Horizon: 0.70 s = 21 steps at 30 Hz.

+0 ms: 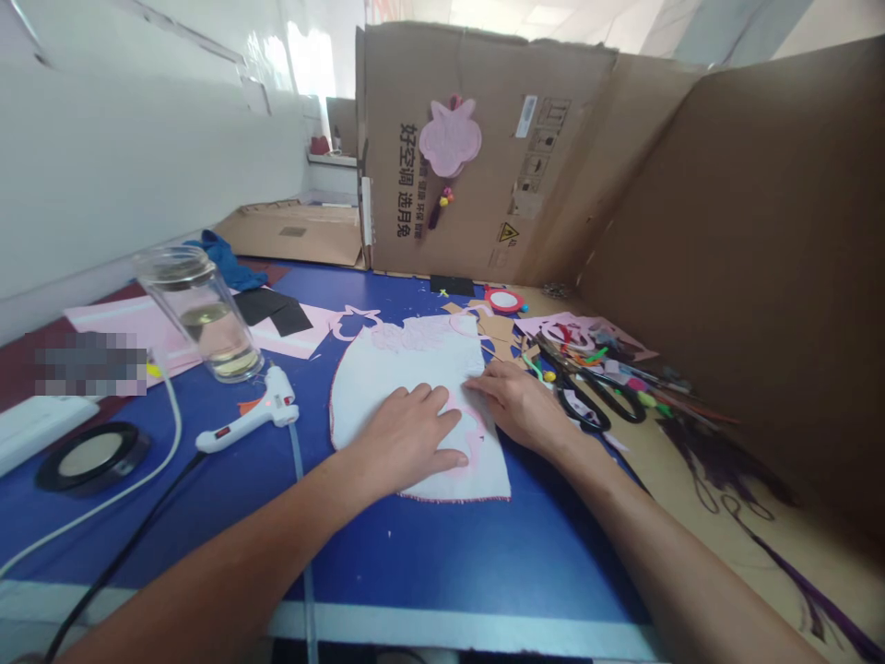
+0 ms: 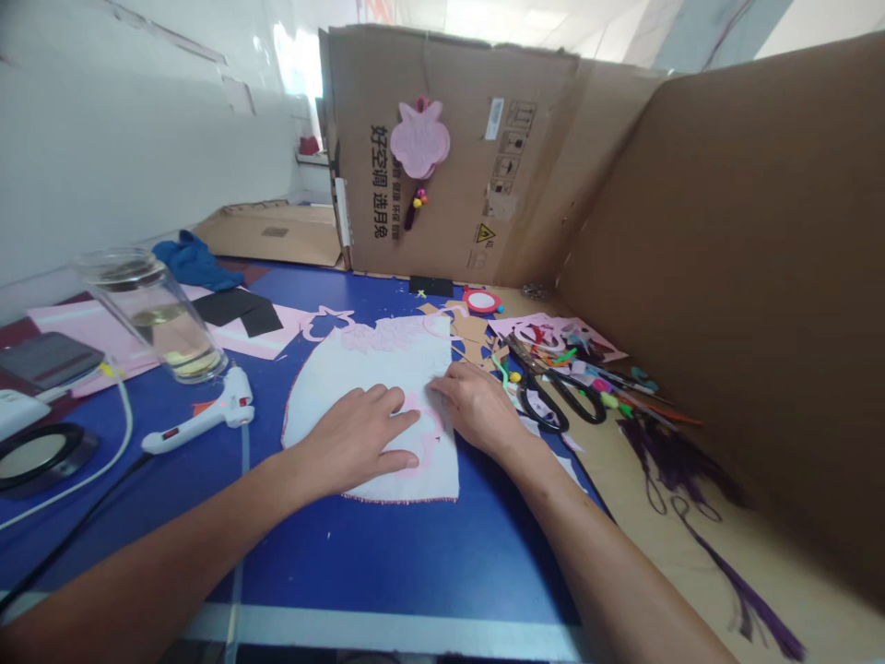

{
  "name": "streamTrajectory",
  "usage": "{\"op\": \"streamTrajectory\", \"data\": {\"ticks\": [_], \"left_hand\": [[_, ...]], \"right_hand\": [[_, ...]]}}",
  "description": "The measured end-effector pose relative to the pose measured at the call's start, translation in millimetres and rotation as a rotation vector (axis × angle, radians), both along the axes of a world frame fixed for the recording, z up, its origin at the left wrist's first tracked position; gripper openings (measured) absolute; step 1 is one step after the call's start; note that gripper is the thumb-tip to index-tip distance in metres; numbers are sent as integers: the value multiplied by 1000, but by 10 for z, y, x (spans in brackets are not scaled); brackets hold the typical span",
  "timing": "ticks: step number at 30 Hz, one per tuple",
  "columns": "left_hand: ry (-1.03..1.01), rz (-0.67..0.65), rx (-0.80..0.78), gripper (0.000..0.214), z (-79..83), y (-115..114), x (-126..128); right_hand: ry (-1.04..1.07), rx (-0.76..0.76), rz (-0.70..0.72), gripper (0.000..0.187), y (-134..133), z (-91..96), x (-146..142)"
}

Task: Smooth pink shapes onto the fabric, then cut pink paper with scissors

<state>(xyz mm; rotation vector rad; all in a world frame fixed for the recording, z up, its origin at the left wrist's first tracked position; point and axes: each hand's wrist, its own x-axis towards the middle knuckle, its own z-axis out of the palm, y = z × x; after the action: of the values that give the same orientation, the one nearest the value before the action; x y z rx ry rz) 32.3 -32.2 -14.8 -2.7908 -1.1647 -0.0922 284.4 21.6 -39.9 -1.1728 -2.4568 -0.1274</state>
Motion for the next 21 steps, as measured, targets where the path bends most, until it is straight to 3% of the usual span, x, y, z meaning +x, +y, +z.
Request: {"op": "streamTrajectory", "data": {"ticks": [21], "left_hand": [[27, -1, -5, 53, 37, 17, 18]], "right_hand": [[18, 3, 27, 41, 34, -8, 38]]}}
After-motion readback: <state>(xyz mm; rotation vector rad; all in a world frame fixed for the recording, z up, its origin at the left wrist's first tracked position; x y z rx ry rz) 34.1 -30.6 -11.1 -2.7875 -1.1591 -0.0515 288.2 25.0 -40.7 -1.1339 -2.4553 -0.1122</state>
